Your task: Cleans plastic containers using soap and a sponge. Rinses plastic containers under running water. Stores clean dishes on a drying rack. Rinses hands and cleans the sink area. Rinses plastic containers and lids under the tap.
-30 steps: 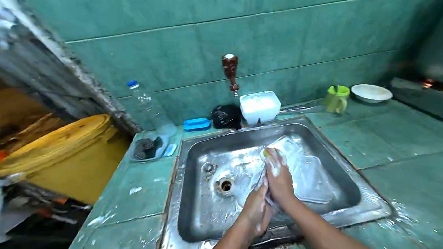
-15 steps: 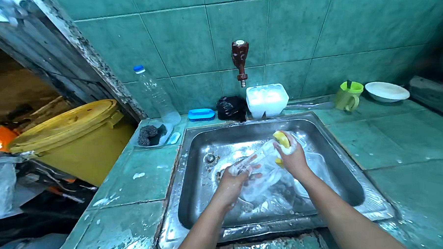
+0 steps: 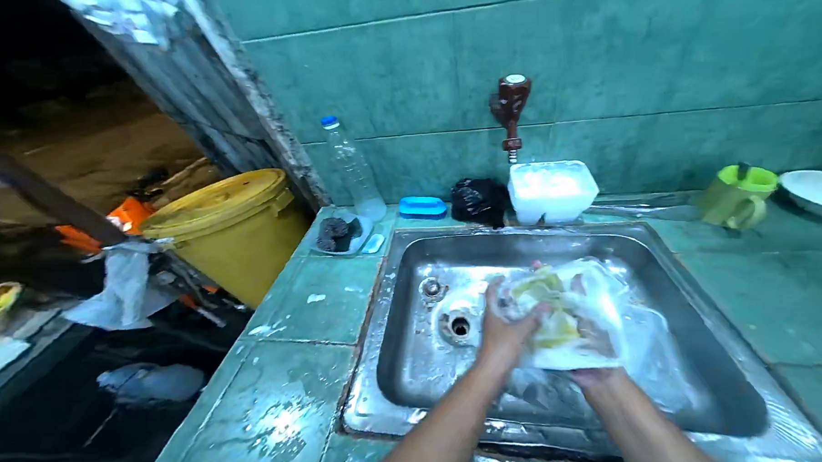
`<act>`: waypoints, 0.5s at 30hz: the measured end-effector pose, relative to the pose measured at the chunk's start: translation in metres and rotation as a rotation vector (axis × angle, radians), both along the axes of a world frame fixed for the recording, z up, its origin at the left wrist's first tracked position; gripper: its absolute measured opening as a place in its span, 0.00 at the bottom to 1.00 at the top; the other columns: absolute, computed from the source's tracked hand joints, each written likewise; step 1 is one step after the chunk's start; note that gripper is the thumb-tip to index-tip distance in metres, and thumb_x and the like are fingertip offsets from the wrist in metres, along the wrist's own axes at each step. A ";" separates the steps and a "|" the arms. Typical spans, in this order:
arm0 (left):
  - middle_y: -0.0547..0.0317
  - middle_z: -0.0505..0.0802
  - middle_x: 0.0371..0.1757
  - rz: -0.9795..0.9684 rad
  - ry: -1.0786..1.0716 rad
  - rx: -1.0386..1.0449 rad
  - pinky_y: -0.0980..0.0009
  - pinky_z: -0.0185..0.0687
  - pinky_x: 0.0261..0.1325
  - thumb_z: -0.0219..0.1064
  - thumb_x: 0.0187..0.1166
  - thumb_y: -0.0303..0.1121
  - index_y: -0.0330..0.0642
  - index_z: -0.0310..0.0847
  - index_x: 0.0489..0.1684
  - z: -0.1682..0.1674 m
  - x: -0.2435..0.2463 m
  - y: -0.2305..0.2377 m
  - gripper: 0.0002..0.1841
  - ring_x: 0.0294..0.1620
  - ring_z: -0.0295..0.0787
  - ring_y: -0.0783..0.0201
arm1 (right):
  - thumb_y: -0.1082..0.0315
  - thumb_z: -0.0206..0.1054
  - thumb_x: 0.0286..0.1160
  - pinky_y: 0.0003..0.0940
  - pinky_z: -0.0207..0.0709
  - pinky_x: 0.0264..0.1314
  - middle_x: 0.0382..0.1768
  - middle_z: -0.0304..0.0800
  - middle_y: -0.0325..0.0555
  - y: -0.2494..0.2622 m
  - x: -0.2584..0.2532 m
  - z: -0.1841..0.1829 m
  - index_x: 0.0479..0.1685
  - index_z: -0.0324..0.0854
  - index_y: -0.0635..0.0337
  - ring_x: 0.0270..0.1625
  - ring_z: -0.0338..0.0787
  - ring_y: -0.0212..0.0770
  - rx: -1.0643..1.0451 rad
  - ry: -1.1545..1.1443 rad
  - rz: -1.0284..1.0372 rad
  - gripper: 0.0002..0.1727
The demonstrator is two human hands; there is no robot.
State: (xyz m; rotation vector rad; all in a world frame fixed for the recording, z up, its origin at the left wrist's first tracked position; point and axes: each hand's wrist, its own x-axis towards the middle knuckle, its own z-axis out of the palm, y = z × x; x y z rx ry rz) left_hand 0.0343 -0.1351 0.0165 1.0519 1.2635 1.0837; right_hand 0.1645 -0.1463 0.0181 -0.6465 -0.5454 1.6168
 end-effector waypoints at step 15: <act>0.35 0.85 0.65 0.118 0.314 0.090 0.51 0.80 0.69 0.81 0.71 0.40 0.29 0.70 0.75 -0.001 -0.056 0.030 0.36 0.64 0.84 0.47 | 0.56 0.38 0.94 0.43 0.91 0.40 0.41 0.93 0.56 0.003 0.012 0.009 0.62 0.75 0.64 0.42 0.95 0.48 -0.219 -0.089 -0.024 0.24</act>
